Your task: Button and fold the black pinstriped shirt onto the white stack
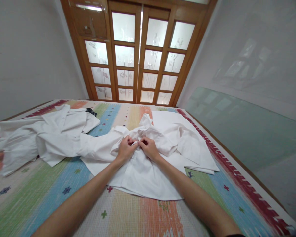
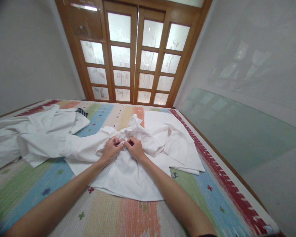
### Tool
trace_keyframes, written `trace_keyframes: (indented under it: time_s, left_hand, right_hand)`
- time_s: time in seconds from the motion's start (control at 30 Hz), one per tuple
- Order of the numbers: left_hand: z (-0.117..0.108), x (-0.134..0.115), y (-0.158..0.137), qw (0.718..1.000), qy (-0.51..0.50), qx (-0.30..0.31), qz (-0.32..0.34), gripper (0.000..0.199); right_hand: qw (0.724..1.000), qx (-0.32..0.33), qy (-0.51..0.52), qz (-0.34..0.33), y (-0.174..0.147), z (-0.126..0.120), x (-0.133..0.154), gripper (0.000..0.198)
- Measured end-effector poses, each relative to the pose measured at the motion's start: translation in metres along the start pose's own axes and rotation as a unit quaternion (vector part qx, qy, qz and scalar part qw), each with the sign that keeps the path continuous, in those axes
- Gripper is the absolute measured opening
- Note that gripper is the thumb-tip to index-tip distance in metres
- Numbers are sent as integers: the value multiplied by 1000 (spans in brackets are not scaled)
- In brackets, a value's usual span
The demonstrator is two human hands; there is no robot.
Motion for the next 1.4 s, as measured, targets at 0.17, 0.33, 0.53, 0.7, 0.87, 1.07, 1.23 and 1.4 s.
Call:
trace_keyframes:
  time_s: [0.17, 0.33, 0.53, 0.7, 0.87, 1.07, 1.23, 1.4]
  left_hand:
    - [2, 9, 0, 996, -75, 1, -37, 34]
    - [4, 17, 1, 986, -158, -7, -53, 39]
    - [5, 18, 1, 977, -203, -22, -57, 42]
    - [4, 19, 0, 978, -192, -36, -66, 40]
    - [6, 24, 0, 980, -181, -50, -67, 38]
    - [6, 16, 0, 973, -207, -52, -83, 42]
    - [5, 8, -1, 967, -236, -42, -88, 45]
    - [6, 12, 0, 969, -224, -48, -92, 46]
  right_hand:
    - [1000, -10, -1, 0, 0, 0, 0, 24]
    - [1000, -14, -21, -16, 1, 1, 0, 23]
    - [995, -21, -62, -74, -1, 3, 0, 20]
    - [994, -25, -64, -86, -2, 2, 1, 19]
    - [996, -15, -49, -71, -2, 1, 1, 21]
    - [998, -20, -35, -44, -1, 2, -1, 23]
    - [999, -33, -10, -17, 0, 4, 0, 22]
    - [998, -57, 16, 19, 1, 8, 0, 21]
Point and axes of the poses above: each hand's wrist, its own y-axis towards the middle knuckle, its own z-axis out of the palm, x = y × z, the point moved 1 cm from there along y, towards the middle knuckle, and after that the axes turned 9 degrees about z, right-handed, at the moved point
